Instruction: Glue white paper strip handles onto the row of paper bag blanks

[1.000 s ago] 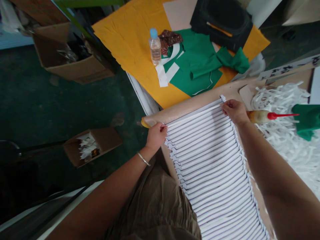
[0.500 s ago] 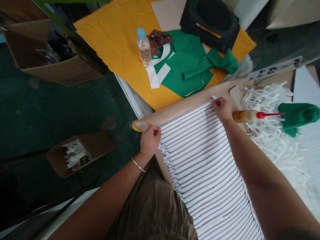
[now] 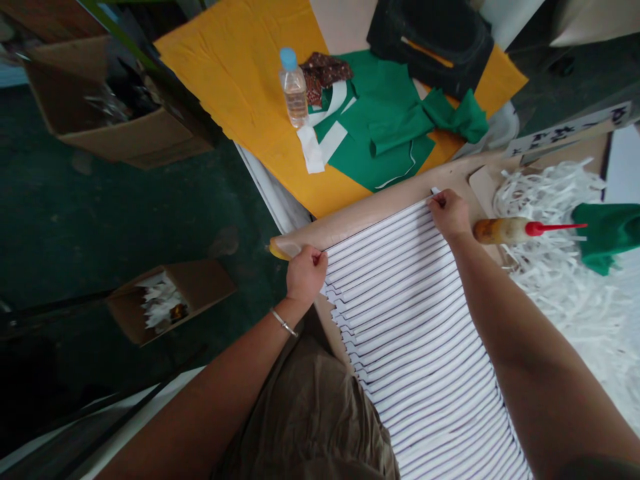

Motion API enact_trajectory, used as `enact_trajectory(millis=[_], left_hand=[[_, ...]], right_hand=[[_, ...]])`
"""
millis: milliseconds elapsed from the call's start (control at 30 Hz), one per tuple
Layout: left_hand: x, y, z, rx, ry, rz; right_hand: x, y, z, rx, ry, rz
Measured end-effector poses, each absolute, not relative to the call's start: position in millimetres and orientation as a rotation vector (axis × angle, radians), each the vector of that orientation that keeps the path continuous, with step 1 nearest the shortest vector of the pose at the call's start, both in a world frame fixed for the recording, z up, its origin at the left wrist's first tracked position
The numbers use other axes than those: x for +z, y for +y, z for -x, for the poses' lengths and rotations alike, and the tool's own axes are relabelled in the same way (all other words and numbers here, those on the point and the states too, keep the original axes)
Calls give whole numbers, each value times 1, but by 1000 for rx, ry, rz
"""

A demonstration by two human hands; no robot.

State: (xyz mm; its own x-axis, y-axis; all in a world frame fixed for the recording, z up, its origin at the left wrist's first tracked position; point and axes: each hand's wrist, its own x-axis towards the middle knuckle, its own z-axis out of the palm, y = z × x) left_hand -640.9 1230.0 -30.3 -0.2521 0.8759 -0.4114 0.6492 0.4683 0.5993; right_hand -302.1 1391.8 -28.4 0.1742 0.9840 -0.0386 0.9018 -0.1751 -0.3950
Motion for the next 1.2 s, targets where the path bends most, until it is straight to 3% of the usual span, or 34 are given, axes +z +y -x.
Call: enact_trajectory(millis=[800, 1200], left_hand=[[-29, 1236, 642, 333, 2025, -1351], [-17, 1237, 643, 339, 1950, -1304]], right_hand=[[-23, 1397, 313, 430, -1783, 2303], [-16, 1398, 316, 715, -1118, 2325]])
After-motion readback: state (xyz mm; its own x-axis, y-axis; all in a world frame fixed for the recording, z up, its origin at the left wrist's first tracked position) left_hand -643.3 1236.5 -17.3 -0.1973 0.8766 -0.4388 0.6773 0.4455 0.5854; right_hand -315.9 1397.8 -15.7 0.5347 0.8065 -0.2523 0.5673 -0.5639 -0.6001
